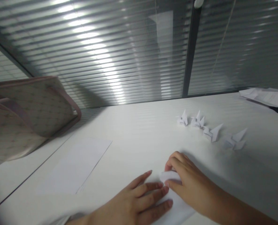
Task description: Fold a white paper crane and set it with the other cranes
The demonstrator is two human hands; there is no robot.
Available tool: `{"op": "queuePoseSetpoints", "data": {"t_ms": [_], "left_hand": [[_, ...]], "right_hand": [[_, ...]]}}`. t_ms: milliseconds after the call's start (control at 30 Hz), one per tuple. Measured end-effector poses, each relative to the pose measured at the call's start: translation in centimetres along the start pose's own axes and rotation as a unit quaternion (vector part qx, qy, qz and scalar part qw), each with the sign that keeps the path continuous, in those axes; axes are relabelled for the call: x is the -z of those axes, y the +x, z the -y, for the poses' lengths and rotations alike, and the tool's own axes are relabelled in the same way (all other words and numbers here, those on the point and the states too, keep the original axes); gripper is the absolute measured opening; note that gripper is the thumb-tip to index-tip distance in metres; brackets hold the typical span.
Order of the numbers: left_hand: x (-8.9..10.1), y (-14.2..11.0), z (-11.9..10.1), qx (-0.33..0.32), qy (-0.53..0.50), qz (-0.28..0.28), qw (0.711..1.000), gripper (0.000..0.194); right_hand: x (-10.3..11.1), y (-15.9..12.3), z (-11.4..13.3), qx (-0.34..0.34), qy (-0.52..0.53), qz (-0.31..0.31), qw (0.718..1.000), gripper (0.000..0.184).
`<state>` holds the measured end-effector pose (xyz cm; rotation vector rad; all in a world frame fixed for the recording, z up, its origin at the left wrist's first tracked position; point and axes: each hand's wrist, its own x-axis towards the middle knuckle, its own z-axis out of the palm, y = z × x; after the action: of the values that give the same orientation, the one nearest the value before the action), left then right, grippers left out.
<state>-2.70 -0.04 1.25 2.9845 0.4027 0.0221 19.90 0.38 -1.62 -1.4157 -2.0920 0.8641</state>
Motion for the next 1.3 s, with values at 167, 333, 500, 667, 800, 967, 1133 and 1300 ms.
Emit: {"op": "queuePoseSetpoints", "data": {"t_ms": [167, 333, 500, 667, 800, 967, 1133, 1300], "left_hand": [[0.1, 0.0, -0.2, 0.015, -0.016, 0.013, 1.0, 0.047], [0.4, -0.2, -0.4, 0.004, -0.145, -0.034, 0.989, 0.046], [-0.4, 1.3, -1.5, 0.28, -0.428, -0.333, 0.792, 0.022], [-1.6, 3.7, -1.8, 0.334, -0.645, -0.253, 0.638, 0.033], [-2.0, 3.6, -1.8, 0.354, -0.641, -0.245, 0.635, 0.038], [-2.1, 3.2, -1.8, 0.355, -0.655, -0.241, 0.622, 0.039], [-2.2, 3.3, -1.8, 0.352, -0.65, -0.25, 0.625, 0.037], [-2.2, 3.3, -1.7, 0.348, -0.662, -0.252, 0.614, 0.036]], "right_hand": [[0.4, 0.5, 0.3, -0.058, 0.103, 0.017, 0.993, 0.01], [0.6, 1.2, 0.5, -0.077, 0.164, 0.028, 0.983, 0.012], [0.2, 0.1, 2.3, -0.033, 0.148, -0.053, 0.987, 0.011], [-0.4, -0.8, 3.0, 0.027, 0.142, -0.128, 0.981, 0.011], [-0.4, -0.9, 2.7, 0.071, 0.129, -0.158, 0.976, 0.015], [-0.1, -0.7, 2.9, 0.082, 0.149, -0.151, 0.974, 0.013], [-0.1, -0.9, 3.0, 0.092, 0.172, -0.154, 0.969, 0.016], [-0.1, -0.9, 2.7, 0.082, 0.171, -0.141, 0.972, 0.015]]}}
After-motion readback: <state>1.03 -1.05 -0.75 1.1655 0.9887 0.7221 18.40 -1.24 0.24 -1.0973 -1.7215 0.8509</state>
